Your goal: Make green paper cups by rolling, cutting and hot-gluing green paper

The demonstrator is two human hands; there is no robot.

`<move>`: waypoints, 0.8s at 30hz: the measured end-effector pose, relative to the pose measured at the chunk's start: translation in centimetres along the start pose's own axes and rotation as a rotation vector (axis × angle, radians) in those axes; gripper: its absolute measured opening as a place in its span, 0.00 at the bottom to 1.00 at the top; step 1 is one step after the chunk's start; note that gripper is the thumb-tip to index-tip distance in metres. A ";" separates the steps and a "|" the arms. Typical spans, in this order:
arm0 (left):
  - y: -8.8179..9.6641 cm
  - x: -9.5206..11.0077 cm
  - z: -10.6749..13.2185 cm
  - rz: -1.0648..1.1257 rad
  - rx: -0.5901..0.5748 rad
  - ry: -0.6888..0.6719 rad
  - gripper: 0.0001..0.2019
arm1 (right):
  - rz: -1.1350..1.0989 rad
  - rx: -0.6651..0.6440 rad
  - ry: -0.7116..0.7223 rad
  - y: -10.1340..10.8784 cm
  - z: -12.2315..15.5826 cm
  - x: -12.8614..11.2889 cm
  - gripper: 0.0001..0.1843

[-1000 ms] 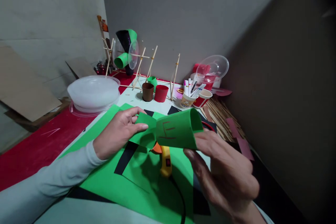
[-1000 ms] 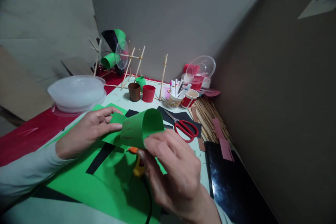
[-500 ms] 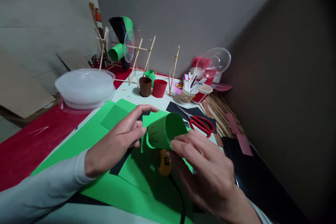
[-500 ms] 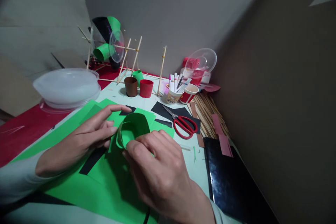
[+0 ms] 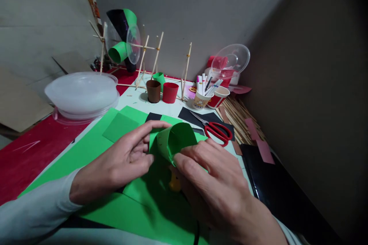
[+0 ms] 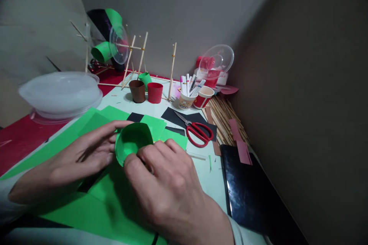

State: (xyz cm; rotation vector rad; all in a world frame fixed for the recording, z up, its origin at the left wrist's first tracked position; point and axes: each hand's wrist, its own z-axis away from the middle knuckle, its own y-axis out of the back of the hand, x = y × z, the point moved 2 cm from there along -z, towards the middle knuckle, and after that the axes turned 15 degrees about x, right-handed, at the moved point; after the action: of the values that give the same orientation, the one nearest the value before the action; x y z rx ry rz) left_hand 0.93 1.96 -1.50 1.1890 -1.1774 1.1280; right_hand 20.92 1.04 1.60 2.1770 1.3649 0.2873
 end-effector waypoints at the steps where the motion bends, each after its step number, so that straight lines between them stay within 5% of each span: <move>1: -0.3 0.1 0.1 0.064 -0.030 0.042 0.27 | 0.004 -0.003 0.000 0.0 0.0 0.0 0.12; 5: -1.3 0.1 0.2 0.251 -0.021 0.179 0.28 | -0.030 -0.018 -0.021 0.0 0.0 -0.3 0.13; 16: -1.3 -1.1 0.4 0.125 0.076 0.172 0.36 | -0.008 0.118 -0.012 -1.2 0.1 -0.4 0.13; 24: -1.0 -1.4 0.6 0.111 0.079 0.159 0.35 | 0.015 0.084 -0.018 -1.0 0.2 -0.5 0.13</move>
State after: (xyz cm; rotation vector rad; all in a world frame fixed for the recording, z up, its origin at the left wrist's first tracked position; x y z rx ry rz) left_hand 1.84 1.29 -2.92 1.0824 -1.0957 1.3382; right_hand 20.01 0.84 0.93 2.2536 1.3742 0.2190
